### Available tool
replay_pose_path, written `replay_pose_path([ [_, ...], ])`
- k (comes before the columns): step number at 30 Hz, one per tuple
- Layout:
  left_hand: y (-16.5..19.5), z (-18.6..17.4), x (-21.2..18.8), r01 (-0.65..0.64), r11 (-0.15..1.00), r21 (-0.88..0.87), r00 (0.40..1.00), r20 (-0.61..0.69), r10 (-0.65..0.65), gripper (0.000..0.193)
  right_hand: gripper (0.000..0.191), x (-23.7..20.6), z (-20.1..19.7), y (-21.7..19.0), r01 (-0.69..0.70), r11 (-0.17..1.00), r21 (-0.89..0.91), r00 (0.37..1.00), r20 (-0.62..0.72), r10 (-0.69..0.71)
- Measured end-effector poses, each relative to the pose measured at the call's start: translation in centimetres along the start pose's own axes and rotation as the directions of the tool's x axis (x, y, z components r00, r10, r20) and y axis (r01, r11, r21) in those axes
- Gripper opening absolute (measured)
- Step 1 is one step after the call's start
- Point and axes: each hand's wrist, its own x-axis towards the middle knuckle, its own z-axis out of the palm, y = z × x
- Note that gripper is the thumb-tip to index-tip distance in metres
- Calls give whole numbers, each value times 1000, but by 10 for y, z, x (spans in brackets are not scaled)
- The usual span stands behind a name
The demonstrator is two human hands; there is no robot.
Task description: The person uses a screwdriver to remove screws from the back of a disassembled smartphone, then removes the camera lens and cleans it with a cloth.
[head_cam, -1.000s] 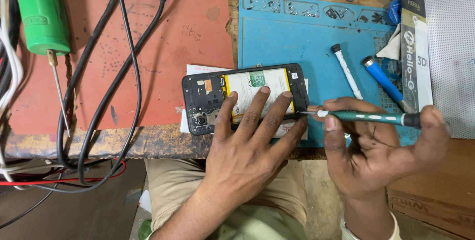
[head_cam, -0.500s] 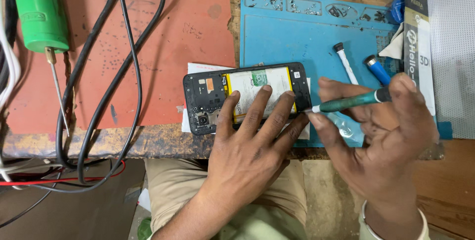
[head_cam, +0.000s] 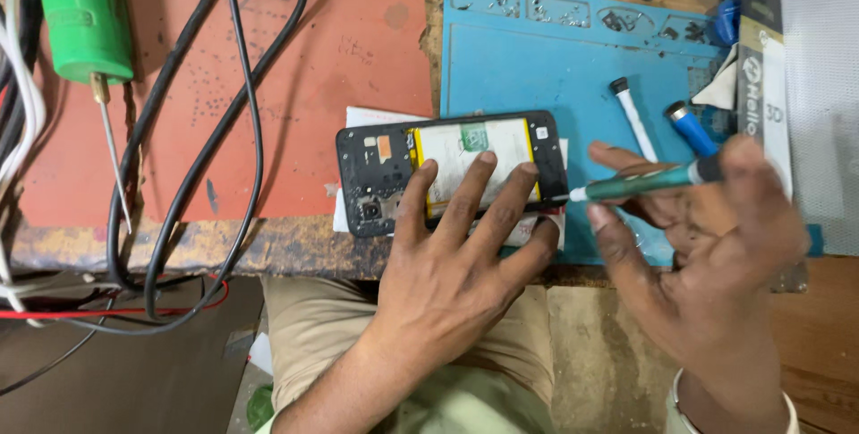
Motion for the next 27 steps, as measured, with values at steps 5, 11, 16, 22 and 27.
replay_pose_path([
  [5, 0, 2, -2, -23, 1000, 8, 1000, -17, 23, 16, 91, -1, -4, 4, 34, 990, 134, 999, 3, -34],
  [11, -3, 6, -3, -51, 997, 65, 998, -30, 53, 11, 92, 3, 6, 1, 53, 991, -123, 987, -142, -70],
  [16, -4, 8, -5, -67, 992, 106, 996, -44, 72, 11, 95, 0, 2, 8, 96, 995, -6, 992, -87, -96],
  [22, -3, 7, -4, -62, 992, 111, 996, -53, 68, 12, 97, -4, -1, 7, 19, 1000, -12, 999, -47, -19],
  [27, -4, 6, -2, -66, 992, 103, 996, -54, 72, 11, 93, 11, -3, -2, 55, 994, -93, 998, 2, -55],
])
